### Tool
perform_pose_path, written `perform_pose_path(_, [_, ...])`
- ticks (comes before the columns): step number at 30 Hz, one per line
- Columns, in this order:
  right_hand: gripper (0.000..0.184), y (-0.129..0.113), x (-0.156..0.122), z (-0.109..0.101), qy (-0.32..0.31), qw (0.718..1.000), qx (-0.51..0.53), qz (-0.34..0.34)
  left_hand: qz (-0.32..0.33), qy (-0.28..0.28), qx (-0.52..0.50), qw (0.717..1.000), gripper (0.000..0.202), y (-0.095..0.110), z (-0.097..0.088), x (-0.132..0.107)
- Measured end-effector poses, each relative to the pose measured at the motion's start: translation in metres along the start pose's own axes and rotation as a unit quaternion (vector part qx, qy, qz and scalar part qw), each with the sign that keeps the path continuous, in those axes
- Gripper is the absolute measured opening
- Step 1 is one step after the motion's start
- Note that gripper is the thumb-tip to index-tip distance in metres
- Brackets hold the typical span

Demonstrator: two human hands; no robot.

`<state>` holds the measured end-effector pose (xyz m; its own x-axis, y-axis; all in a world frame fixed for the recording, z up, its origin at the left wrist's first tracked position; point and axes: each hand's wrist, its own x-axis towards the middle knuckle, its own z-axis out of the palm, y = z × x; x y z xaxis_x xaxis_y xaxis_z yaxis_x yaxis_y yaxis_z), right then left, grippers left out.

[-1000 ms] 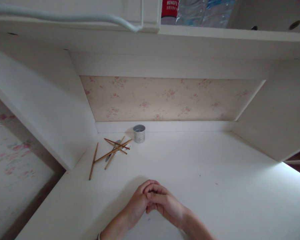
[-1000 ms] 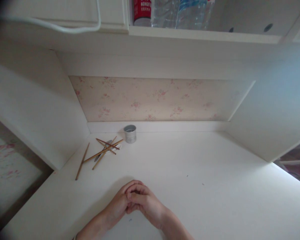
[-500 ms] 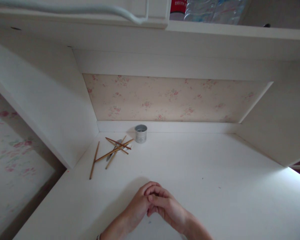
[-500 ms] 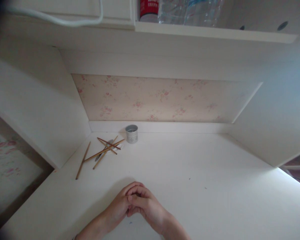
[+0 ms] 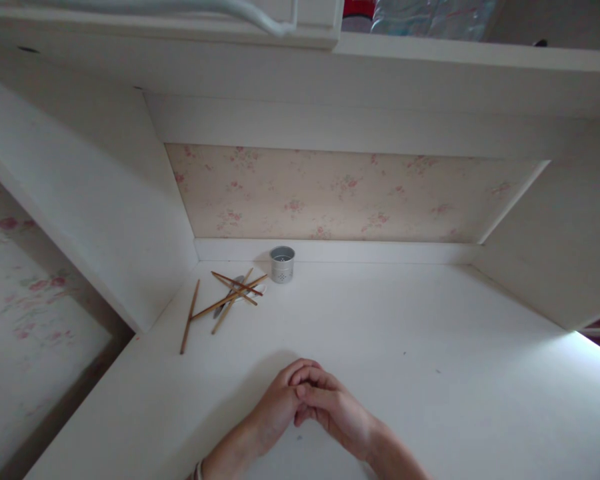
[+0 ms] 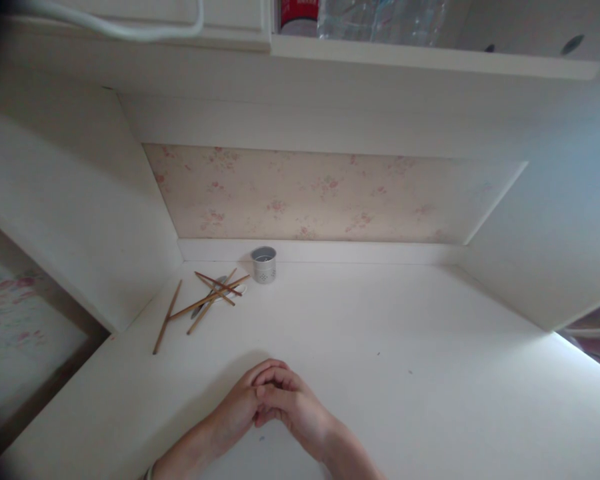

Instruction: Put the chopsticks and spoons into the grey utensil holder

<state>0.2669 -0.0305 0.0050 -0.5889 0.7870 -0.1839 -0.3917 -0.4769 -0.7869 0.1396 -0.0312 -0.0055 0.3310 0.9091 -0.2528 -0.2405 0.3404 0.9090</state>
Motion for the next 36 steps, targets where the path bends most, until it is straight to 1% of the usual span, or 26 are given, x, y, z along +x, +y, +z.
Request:
perform_pose_path(5, [0.015,-0.0002,0.0005,-0.0001,-0.002,1.0,0.003,0.002,0.004,-0.005,-0.002,1.0,0.034,0.002,0.0001,0.0001])
perform_pose_path(10, [0.017,0.0008,0.0001,-0.0002,-0.001,1.0,0.006,-0.001,-0.001,-0.011,0.0,1.0,0.033,-0.0014,-0.0021,0.0007])
perform_pose_path(15, [0.014,0.0018,-0.0001,-0.0007,-0.001,1.0,0.004,-0.002,0.008,-0.015,0.004,1.0,0.032,0.0001,-0.0007,-0.0006])
perform_pose_path(19, [0.014,0.0015,0.0002,-0.0007,-0.003,1.0,-0.003,-0.006,0.004,-0.01,0.002,1.0,0.031,0.0011,-0.0003,-0.0005])
perform_pose_path(24, [0.016,0.0012,-0.0001,0.0001,-0.002,1.0,-0.004,-0.006,0.016,-0.011,0.007,1.0,0.032,-0.0016,-0.0023,0.0003])
perform_pose_path(27, [0.017,0.001,-0.0005,0.0003,-0.004,1.0,-0.005,-0.008,0.01,-0.014,0.008,1.0,0.031,-0.0016,-0.0026,0.0001])
perform_pose_path(32, [0.016,-0.0008,-0.0014,0.0015,-0.002,1.0,-0.01,-0.001,-0.001,-0.005,0.011,1.0,0.032,-0.0004,-0.0018,-0.0003])
perform_pose_path(36, [0.016,-0.002,-0.0018,0.0029,-0.006,1.0,-0.01,-0.001,0.01,-0.012,0.012,1.0,0.031,-0.0014,-0.0011,-0.0005])
